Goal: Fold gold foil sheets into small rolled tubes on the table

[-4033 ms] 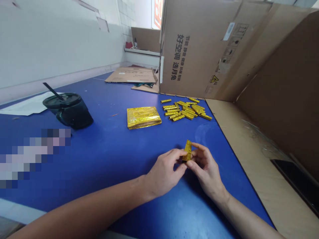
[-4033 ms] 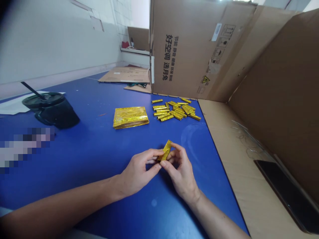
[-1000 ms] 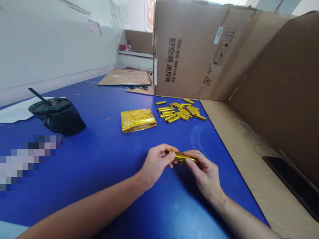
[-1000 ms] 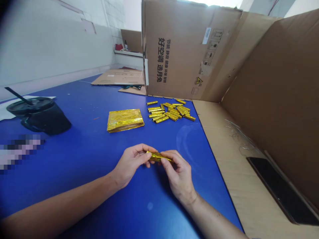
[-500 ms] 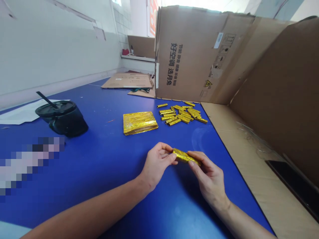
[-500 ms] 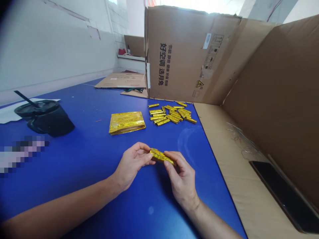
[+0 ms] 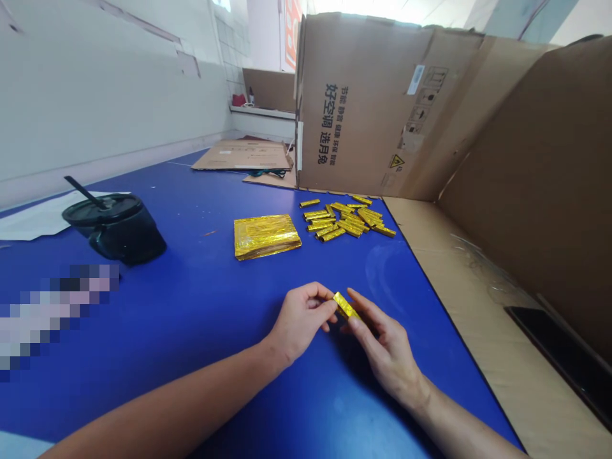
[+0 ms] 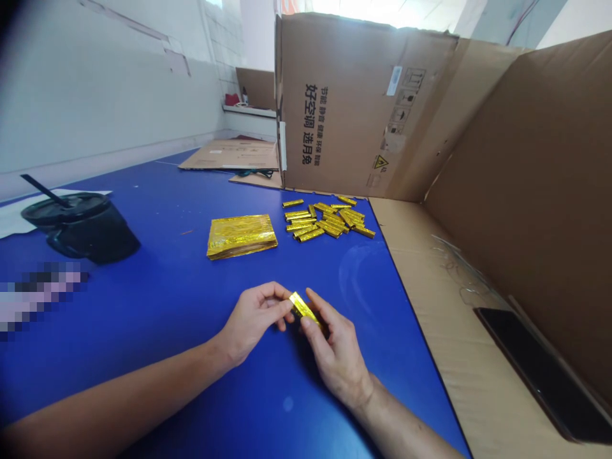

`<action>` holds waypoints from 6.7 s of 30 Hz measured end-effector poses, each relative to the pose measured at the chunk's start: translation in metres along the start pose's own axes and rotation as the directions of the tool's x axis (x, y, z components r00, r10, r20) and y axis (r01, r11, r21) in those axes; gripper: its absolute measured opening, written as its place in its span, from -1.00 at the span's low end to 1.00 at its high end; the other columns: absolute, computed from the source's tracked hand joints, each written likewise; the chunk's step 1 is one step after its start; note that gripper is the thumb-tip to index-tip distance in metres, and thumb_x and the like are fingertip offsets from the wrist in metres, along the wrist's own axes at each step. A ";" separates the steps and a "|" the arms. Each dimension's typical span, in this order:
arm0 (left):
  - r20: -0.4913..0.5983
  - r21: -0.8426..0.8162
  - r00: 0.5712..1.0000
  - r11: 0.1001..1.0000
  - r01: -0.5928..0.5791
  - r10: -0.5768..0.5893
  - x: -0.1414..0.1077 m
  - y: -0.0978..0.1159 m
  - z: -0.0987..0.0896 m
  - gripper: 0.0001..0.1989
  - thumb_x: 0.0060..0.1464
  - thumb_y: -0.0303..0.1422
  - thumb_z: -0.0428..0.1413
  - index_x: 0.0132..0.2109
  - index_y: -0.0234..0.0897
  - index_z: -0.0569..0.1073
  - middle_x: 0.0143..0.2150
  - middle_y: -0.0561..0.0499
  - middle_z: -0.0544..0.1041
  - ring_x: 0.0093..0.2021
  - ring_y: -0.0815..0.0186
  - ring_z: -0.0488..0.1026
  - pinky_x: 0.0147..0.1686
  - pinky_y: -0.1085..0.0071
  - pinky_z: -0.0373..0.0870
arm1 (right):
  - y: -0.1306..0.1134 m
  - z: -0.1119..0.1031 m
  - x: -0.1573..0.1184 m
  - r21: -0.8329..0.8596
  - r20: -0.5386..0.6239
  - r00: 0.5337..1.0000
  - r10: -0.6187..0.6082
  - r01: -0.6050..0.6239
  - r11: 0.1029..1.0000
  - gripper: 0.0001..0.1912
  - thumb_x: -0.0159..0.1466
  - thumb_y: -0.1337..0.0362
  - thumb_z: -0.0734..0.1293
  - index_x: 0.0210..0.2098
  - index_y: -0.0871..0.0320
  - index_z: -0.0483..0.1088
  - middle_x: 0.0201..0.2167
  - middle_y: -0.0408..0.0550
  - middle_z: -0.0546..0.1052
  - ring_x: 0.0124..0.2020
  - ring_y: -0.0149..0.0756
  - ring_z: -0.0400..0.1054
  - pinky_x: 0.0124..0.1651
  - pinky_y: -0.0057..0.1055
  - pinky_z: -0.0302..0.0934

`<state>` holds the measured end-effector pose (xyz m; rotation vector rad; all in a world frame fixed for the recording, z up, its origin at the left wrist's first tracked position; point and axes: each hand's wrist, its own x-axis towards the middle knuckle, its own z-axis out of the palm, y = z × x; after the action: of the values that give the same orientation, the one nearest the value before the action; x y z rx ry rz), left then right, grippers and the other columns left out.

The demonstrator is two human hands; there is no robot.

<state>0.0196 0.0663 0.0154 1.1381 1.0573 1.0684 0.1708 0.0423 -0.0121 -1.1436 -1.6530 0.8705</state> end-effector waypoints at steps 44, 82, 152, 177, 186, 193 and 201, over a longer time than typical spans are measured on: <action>-0.093 -0.280 0.987 0.954 0.102 -0.133 0.003 -0.003 -0.001 -0.91 -0.06 -0.52 0.04 -0.33 -0.35 0.27 -0.43 -0.02 0.46 -0.45 0.36 0.46 -0.41 0.47 0.37 | 0.001 -0.005 0.015 0.202 -0.281 0.959 0.031 0.028 0.979 -0.84 0.06 0.27 0.35 -0.40 0.12 0.27 -0.18 -0.05 0.35 -0.25 -0.32 0.29 -0.20 -0.33 0.19; 0.135 0.064 0.965 0.974 0.217 -0.224 0.008 0.004 -0.008 -0.91 -0.17 -0.56 0.06 -0.40 -0.38 0.37 -0.52 0.01 0.48 -0.50 0.44 0.43 -0.48 0.55 0.32 | 0.001 -0.016 0.026 0.643 -0.018 0.942 0.336 -0.246 0.725 -0.93 0.00 0.34 0.36 -0.57 0.20 0.39 -0.55 -0.12 0.47 -0.60 -0.44 0.27 -0.49 -0.45 0.17; 0.092 0.138 0.987 0.980 -0.146 0.134 -0.003 -0.015 -0.001 -0.87 -0.14 -0.54 -0.03 -0.38 -0.34 0.37 -0.55 0.10 0.38 -0.52 0.46 0.33 -0.48 0.53 0.27 | 0.001 -0.009 0.014 0.054 -0.066 0.994 0.083 -0.080 0.995 -0.85 0.08 0.21 0.31 -0.40 0.15 0.39 -0.40 -0.09 0.39 -0.38 -0.33 0.26 -0.31 -0.39 0.14; 0.175 0.483 0.896 0.758 -0.439 0.408 -0.012 -0.016 0.000 -0.81 -0.07 -0.57 -0.04 -0.33 -0.29 0.41 -0.35 0.02 0.43 -0.37 0.40 0.39 -0.33 0.49 0.36 | -0.012 -0.003 0.008 -0.238 0.024 1.000 -0.019 0.024 0.971 -0.80 0.09 0.18 0.29 -0.28 0.09 0.38 -0.13 0.00 0.39 -0.06 -0.17 0.23 -0.01 -0.16 0.10; 0.189 0.469 0.882 0.750 -0.467 0.431 -0.013 -0.017 0.000 -0.83 -0.02 -0.53 -0.06 -0.30 -0.28 0.40 -0.35 0.01 0.43 -0.35 0.39 0.40 -0.31 0.49 0.35 | -0.012 -0.003 0.010 -0.160 0.042 0.998 0.040 -0.033 0.987 -0.81 0.12 0.18 0.26 -0.30 0.11 0.38 -0.23 -0.02 0.43 -0.15 -0.21 0.26 -0.06 -0.21 0.13; 0.243 0.332 0.900 0.841 -0.428 0.362 -0.013 -0.015 0.001 -0.83 -0.02 -0.50 -0.04 -0.24 -0.32 0.36 -0.32 0.00 0.40 -0.33 0.40 0.39 -0.31 0.49 0.36 | -0.008 -0.005 0.012 -0.121 0.066 0.993 0.093 -0.085 0.989 -0.74 0.11 0.09 0.27 -0.36 0.15 0.40 -0.41 -0.05 0.46 -0.32 -0.24 0.31 -0.23 -0.30 0.20; 0.145 0.179 0.976 0.966 -0.186 0.161 -0.002 -0.014 -0.001 -0.88 -0.06 -0.46 0.01 -0.29 -0.34 0.33 -0.46 0.06 0.40 -0.45 0.42 0.38 -0.38 0.46 0.35 | -0.003 -0.009 0.014 -0.010 -0.051 0.993 0.102 -0.102 0.995 -0.71 0.13 0.10 0.24 -0.25 0.16 0.35 -0.34 -0.06 0.48 -0.31 -0.29 0.34 -0.23 -0.36 0.22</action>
<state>0.0196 0.0626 0.0011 1.4585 0.9863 1.0295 0.1767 0.0548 -0.0026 -1.2578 -1.5720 0.8895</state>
